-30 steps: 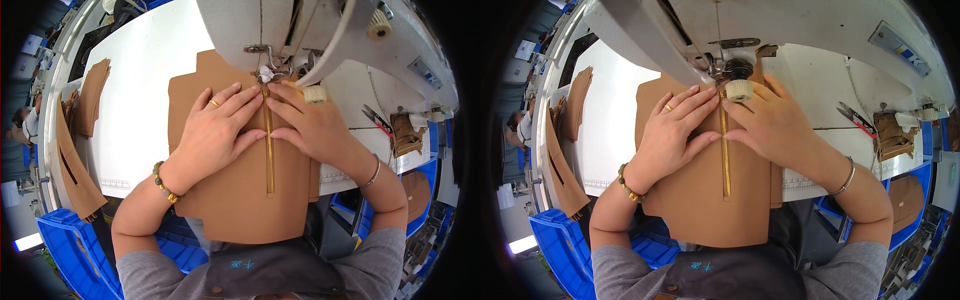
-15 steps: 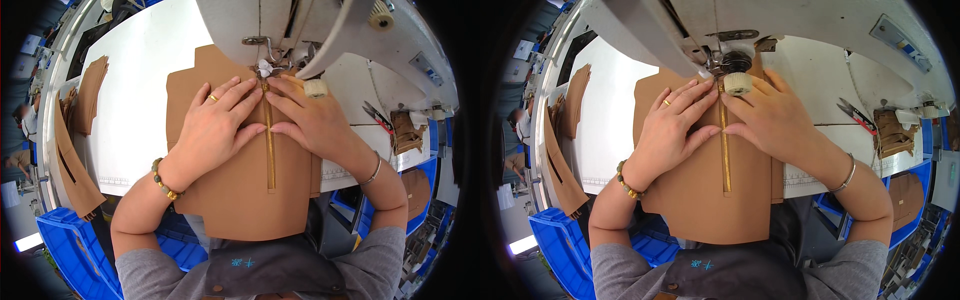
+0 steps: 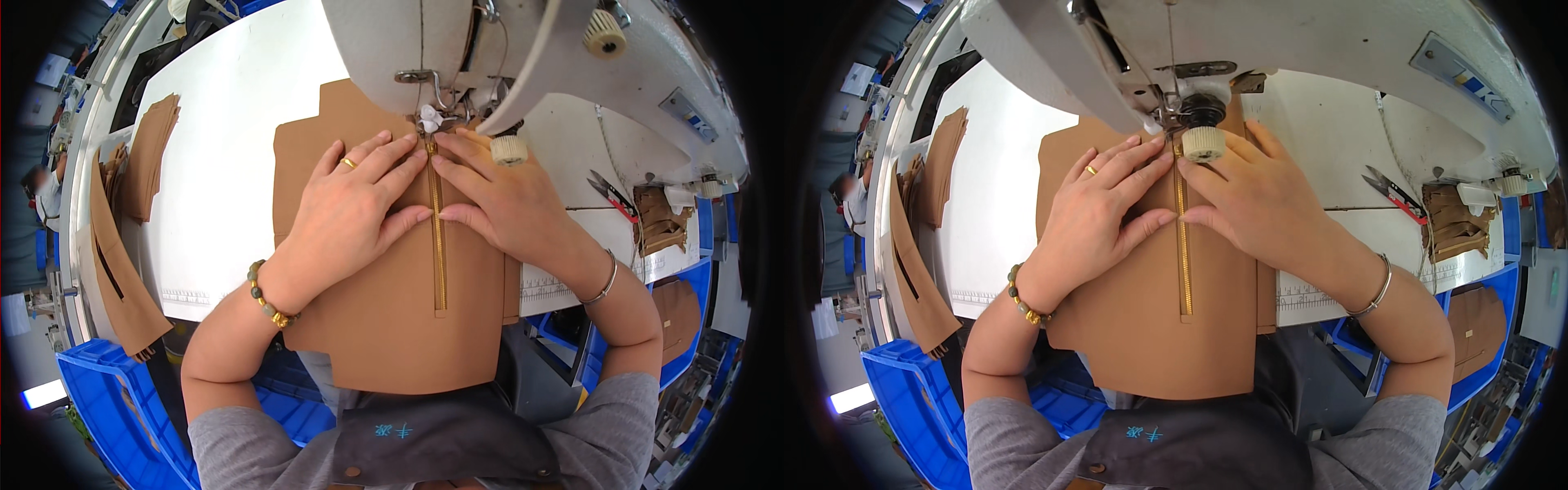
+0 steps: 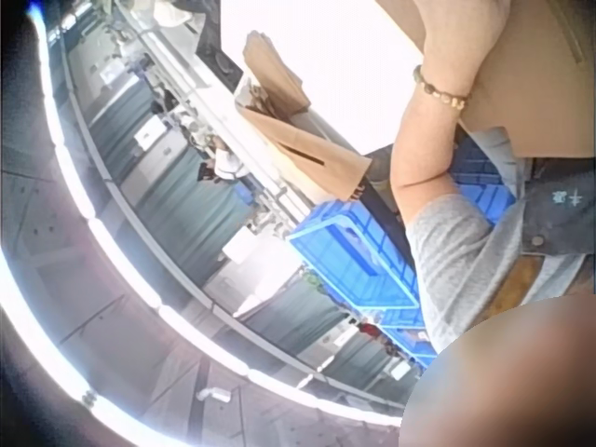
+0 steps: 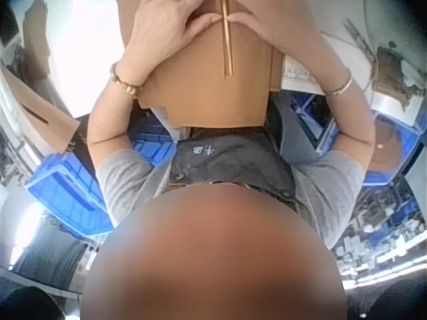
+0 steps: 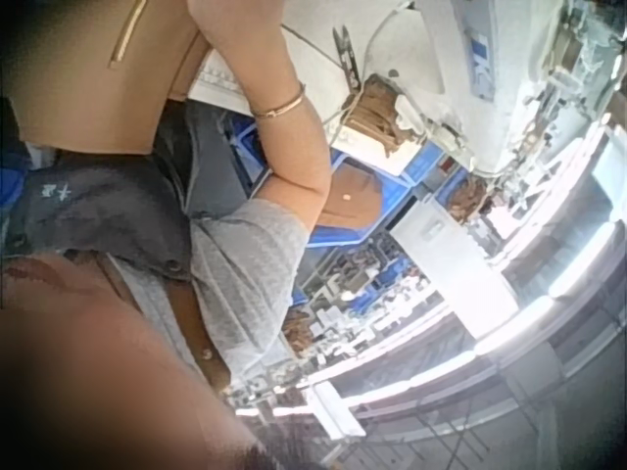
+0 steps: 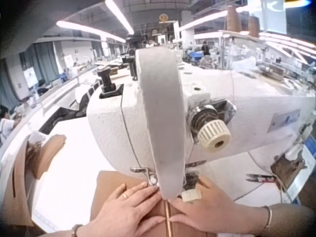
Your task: Sewing a zipper onto a leather bag panel using an industrial sewing machine.
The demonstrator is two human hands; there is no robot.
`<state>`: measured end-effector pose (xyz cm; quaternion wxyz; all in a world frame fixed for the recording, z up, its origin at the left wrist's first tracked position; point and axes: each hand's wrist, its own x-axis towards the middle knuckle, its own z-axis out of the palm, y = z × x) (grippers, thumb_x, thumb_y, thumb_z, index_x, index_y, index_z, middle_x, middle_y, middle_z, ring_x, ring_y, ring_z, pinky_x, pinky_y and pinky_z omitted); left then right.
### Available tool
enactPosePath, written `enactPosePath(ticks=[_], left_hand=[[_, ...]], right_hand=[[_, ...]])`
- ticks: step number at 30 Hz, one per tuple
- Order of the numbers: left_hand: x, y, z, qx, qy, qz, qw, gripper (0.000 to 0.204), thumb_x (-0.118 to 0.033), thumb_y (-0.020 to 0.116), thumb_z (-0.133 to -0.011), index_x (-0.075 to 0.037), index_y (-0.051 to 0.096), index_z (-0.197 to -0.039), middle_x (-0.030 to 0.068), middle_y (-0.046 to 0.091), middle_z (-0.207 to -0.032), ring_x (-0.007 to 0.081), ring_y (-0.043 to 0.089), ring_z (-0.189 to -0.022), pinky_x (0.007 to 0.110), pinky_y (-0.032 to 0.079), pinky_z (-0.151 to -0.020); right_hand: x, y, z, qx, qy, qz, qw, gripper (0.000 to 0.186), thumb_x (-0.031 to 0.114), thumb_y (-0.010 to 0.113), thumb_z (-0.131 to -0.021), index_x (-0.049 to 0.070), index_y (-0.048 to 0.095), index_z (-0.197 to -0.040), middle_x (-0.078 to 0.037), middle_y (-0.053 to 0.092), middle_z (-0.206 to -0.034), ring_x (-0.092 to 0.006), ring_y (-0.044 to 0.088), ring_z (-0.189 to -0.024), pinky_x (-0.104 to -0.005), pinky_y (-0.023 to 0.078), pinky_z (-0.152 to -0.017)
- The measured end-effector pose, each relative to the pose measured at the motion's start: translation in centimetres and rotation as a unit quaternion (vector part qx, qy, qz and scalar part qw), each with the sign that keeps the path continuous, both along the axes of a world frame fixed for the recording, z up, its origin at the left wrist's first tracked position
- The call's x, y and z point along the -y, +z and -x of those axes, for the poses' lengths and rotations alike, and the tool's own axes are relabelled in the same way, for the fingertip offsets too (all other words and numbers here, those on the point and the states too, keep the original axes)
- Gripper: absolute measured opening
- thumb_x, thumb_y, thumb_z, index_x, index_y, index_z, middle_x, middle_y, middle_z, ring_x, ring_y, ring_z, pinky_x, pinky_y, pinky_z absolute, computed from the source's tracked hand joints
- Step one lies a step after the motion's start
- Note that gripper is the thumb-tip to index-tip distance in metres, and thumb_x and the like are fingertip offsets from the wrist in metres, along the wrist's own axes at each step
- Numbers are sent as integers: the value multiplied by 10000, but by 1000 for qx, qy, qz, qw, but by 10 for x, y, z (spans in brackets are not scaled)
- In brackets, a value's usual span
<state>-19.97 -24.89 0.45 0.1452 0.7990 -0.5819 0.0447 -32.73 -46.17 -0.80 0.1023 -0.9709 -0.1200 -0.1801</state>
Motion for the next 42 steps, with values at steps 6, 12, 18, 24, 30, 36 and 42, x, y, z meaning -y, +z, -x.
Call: enactPosePath(ticks=[6,12,18,24,30,36,42], left_hand=[[0,0,0,-2,1,5,1000,609,-463,717,-966,-87,643,-1440,101,604,-1511,315,538,-1438,540,423,-1170],[1,0,-2,-2,-5,18,1000,591,-463,713,-970,-83,655,-1420,99,607,-1512,322,550,-1424,516,432,-1164],[1,1,-3,0,-5,9,1000,587,-462,700,-982,-88,644,-1431,92,596,-1525,329,540,-1428,528,425,-1169],[0,-1,-3,-4,0,4,1000,579,-458,689,-991,-96,635,-1439,88,591,-1528,326,535,-1434,561,422,-1168],[-3,0,-1,0,0,0,1000,590,-474,687,-986,-94,638,-1435,87,596,-1520,309,532,-1440,578,422,-1168],[-3,1,0,4,0,0,1000,604,-485,689,-980,-96,638,-1439,86,603,-1511,304,532,-1438,580,420,-1169],[-3,-2,1,2,-1,13,1000,573,-468,703,-972,-102,665,-1412,78,622,-1490,299,545,-1426,572,415,-1174]], right_hand=[[2,0,1,-14,1,-1,1000,546,402,783,-874,71,681,-1296,-89,679,-1303,-286,602,-1272,-527,386,-1198],[2,-3,-2,-11,10,-9,1000,571,406,788,-873,70,672,-1319,-93,665,-1324,-284,589,-1289,-527,378,-1202],[26,27,-6,61,-121,-93,986,298,307,752,-958,40,777,-1086,-99,743,-911,-311,702,-924,-453,513,-968],[41,46,-11,130,-138,-259,947,175,178,737,-980,26,818,-1012,-107,777,-829,-192,665,-704,-317,504,-677],[36,42,-11,127,-141,-298,935,160,102,701,-982,-2,813,-1030,-113,785,-834,-144,671,-716,-297,518,-682],[40,31,-8,97,-114,-266,952,169,90,701,-967,-4,791,-1074,-137,785,-964,-237,694,-788,-324,546,-775],[15,3,-4,4,24,-62,998,460,330,798,-892,53,722,-1251,-130,719,-1270,-359,657,-1119,-484,491,-1070]])
